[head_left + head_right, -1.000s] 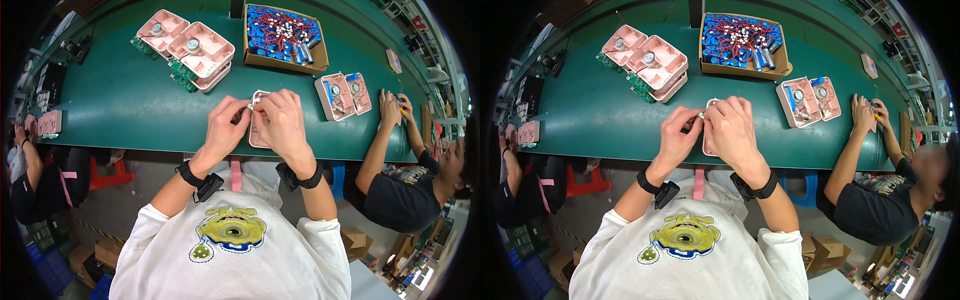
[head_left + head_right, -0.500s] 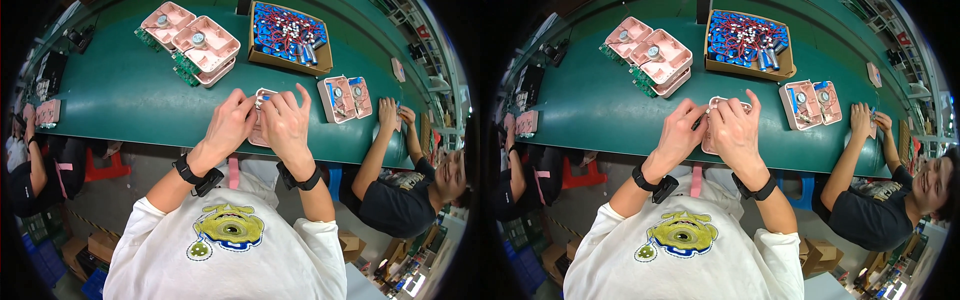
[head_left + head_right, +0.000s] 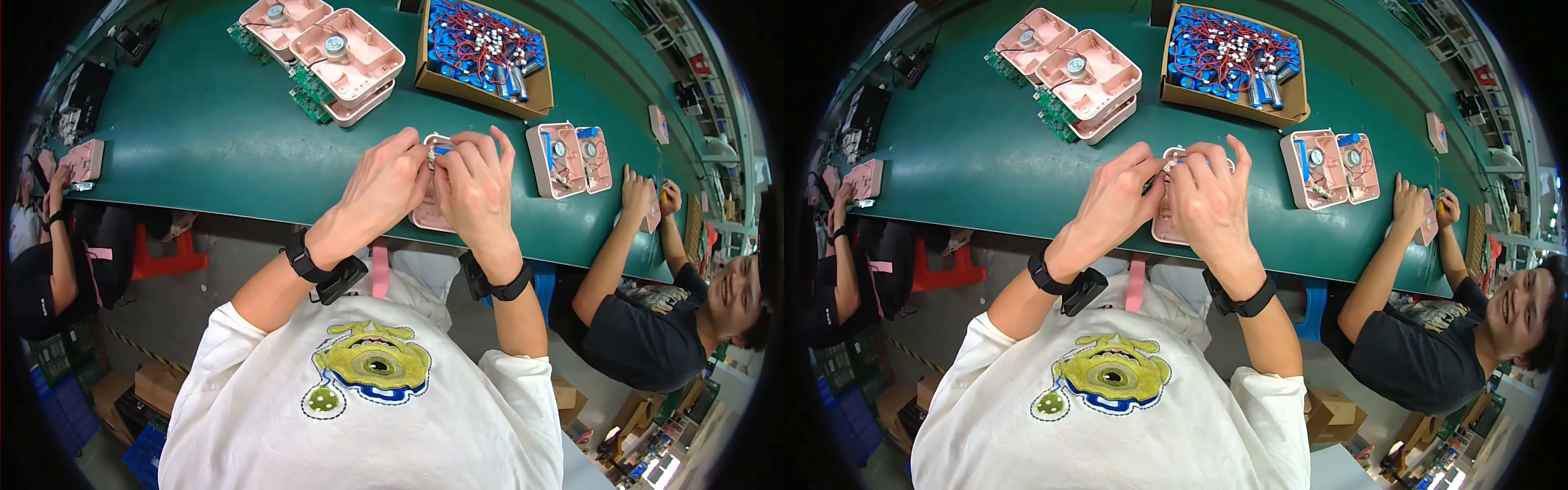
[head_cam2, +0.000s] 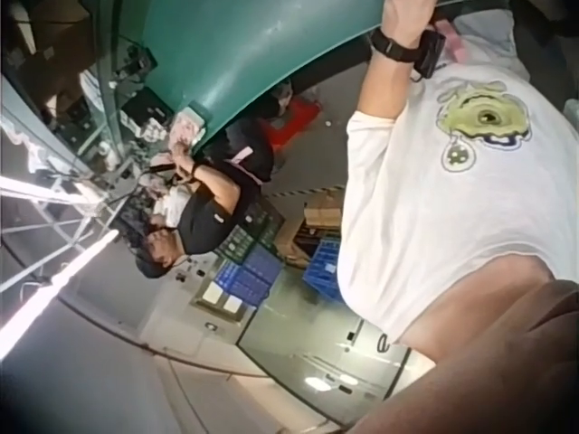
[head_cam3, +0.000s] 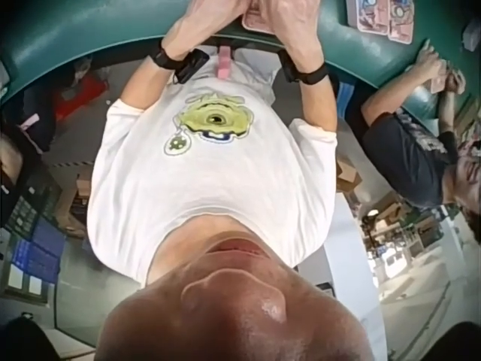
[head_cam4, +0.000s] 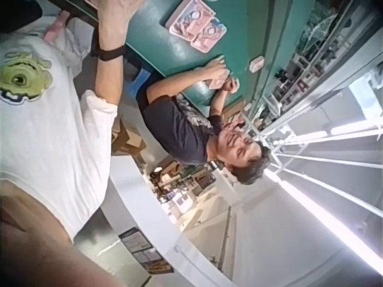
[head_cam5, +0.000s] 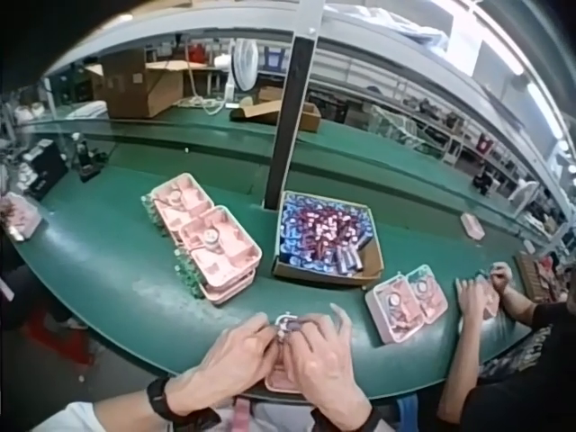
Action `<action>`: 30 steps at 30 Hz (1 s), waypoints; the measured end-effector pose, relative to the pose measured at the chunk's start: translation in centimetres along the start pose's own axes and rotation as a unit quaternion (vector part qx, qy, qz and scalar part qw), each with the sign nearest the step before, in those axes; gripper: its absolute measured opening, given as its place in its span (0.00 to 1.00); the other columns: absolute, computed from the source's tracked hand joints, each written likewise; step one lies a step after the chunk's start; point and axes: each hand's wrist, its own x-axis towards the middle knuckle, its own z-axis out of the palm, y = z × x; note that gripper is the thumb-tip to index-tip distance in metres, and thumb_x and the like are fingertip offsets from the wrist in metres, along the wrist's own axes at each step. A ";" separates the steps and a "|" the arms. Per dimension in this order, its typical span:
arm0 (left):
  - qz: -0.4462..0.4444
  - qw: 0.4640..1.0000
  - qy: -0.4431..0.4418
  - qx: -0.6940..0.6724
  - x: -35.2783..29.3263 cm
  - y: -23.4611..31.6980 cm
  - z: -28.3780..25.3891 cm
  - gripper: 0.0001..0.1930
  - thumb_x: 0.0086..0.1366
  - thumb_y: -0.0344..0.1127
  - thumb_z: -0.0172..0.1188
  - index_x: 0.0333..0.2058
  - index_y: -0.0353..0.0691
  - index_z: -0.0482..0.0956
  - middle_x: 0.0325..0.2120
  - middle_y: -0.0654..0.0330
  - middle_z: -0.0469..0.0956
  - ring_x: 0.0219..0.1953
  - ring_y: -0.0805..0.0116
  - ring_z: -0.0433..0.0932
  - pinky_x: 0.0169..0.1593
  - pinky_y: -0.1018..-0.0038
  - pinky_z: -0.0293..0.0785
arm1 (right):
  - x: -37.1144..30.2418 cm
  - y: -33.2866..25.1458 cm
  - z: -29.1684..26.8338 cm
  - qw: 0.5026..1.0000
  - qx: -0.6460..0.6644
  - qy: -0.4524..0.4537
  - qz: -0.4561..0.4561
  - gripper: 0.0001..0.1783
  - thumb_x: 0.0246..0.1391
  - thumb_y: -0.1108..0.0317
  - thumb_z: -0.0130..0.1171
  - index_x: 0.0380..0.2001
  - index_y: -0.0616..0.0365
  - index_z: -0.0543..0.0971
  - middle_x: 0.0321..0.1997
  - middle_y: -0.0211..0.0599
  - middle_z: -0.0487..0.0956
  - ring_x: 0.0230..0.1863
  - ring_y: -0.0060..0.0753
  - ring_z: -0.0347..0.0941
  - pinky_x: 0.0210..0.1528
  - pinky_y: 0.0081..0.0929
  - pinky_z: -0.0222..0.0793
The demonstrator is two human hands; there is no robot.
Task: The person picks up a battery from a box, inserts it into a pink plastic housing, and connects the battery wire to a circuit board. They then move the assembled housing to the side and repeat the process with another unit.
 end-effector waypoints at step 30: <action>-0.140 0.980 0.005 -0.142 -0.4 -0.5 -0.5 0.11 0.64 0.26 0.67 0.45 0.33 0.85 0.23 0.63 0.76 0.21 0.80 0.71 0.25 0.75 0.68 | -2.7 -2.6 -3.4 0.976 0.087 -0.034 0.196 0.42 0.46 0.68 0.77 0.64 0.63 0.71 0.66 0.58 0.70 0.67 0.65 0.66 0.67 0.59 0.64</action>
